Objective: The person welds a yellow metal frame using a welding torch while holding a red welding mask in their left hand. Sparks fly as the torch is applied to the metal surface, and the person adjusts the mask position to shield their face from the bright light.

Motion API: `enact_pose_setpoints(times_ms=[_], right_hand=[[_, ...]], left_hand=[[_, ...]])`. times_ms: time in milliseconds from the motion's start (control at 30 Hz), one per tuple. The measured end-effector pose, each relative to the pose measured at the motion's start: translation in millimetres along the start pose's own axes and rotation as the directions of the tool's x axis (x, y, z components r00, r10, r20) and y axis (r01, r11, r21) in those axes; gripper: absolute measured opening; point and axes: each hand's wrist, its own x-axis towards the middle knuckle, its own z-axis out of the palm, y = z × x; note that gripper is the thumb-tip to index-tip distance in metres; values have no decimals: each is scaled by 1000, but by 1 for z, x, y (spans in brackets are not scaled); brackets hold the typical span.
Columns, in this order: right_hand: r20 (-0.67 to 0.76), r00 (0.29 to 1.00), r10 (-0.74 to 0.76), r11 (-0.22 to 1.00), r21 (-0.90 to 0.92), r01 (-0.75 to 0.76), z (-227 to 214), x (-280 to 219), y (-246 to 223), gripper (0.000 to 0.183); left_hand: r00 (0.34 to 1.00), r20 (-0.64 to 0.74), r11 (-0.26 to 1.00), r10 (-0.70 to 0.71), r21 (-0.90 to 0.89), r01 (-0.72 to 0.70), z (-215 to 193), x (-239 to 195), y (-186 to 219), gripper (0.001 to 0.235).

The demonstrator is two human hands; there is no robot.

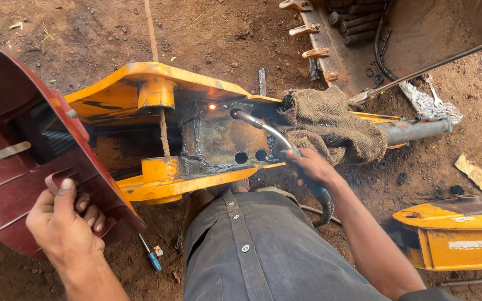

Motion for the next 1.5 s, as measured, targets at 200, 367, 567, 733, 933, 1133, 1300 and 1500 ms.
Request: enact_pose_setpoints(times_ms=[200,367,567,733,933,1133,1300,1500], right_hand=[[-16,1000,17,999,-34,-17,20,-11,4,51],[-8,999,36,999,33,-36,35,-26,2,44],[-53,998,-18,994,110,24,60,-30,12,47],[-85,996,6,992,128,5,89,-43,24,46],[-144,990,4,988,151,17,123,-56,20,50],[-224,975,13,987,160,23,151,-74,20,57],[-252,967,-32,988,140,69,168,-80,26,59],[-256,966,-28,982,176,75,175,-86,26,57]], left_hand=[[1000,17,1000,-11,17,10,-3,5,6,24],[997,71,1000,-20,-4,20,-5,20,8,24],[986,157,999,-49,4,49,-8,52,17,25],[975,217,999,-41,15,39,-21,80,23,27],[956,290,998,-47,-25,57,-37,109,25,25],[938,341,997,-68,-11,77,-43,130,18,26],[917,388,995,-95,11,98,-47,139,14,29],[920,384,997,-83,31,77,-44,144,16,29]])
